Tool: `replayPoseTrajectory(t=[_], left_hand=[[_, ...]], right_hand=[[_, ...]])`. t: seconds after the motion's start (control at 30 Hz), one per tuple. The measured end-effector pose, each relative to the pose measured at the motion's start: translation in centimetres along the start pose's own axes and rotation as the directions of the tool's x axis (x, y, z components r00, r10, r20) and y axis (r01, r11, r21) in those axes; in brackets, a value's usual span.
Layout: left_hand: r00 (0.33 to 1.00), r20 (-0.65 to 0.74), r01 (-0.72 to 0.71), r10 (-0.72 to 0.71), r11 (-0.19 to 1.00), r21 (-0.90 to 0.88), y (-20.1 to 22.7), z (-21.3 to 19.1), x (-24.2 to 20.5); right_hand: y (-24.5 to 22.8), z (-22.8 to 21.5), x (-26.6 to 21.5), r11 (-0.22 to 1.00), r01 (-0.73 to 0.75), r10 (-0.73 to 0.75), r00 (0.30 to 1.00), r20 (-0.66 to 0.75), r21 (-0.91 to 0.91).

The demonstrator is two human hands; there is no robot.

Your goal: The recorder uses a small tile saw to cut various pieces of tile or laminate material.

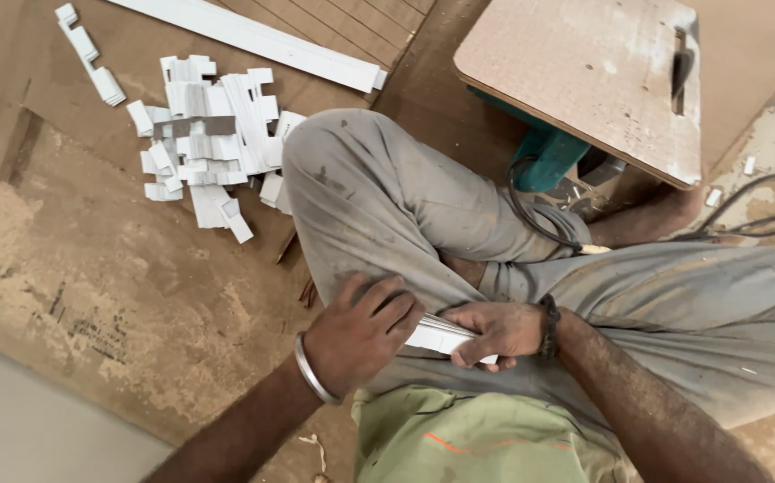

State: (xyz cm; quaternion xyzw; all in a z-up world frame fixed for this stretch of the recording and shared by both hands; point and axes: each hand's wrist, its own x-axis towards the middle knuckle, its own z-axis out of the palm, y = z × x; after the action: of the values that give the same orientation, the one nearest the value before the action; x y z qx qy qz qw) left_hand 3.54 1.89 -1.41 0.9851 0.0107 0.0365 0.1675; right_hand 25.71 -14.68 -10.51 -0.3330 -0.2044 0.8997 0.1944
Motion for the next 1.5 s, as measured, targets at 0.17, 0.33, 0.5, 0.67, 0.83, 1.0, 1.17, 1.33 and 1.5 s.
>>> replayPoseTrajectory(t=[0.17,0.33,0.5,0.67,0.83,1.0,1.17,1.33,1.5], left_hand=[[0.996,0.018,-0.088,0.089,0.996,-0.029,-0.5,0.3,0.6],[0.995,0.065,-0.073,0.072,0.997,0.012,0.3,0.0,1.1],[0.993,0.115,-0.004,-0.003,0.998,0.063,2.9,-0.1,2.2],[0.986,0.157,0.056,-0.063,0.997,0.047,5.3,3.4,3.4],[0.973,0.23,0.034,-0.027,0.999,-0.026,7.0,7.4,6.7],[0.951,0.294,-0.063,0.091,0.993,-0.103,9.1,11.5,9.0],[0.915,0.389,-0.045,0.106,0.986,-0.163,9.6,12.8,9.6],[0.889,0.448,-0.018,0.093,0.985,-0.169,9.7,13.3,10.0],[0.901,0.411,-0.1,0.139,0.988,-0.114,9.7,12.0,10.4]], right_hand=[[-1.0,0.9,-0.2,0.996,-0.025,0.022,0.999,-0.031,-0.09],[-0.2,1.1,-0.5,0.985,0.039,-0.048,0.997,-0.053,-0.168],[-1.3,4.5,-2.1,0.471,0.113,-0.491,0.857,-0.153,-0.875],[-2.8,6.6,-5.3,0.489,-0.119,-0.359,0.875,-0.324,-0.864],[-1.1,6.2,-8.8,0.524,-0.361,-0.19,0.833,-0.519,-0.772],[3.2,6.6,-11.6,0.643,-0.388,-0.233,0.722,-0.652,-0.66],[8.0,7.3,-13.5,0.712,-0.293,-0.391,0.59,-0.707,-0.638],[8.8,8.6,-13.7,0.717,-0.205,-0.641,0.181,-0.746,-0.666],[6.7,8.2,-12.6,0.823,-0.231,-0.488,0.178,-0.854,-0.519]])
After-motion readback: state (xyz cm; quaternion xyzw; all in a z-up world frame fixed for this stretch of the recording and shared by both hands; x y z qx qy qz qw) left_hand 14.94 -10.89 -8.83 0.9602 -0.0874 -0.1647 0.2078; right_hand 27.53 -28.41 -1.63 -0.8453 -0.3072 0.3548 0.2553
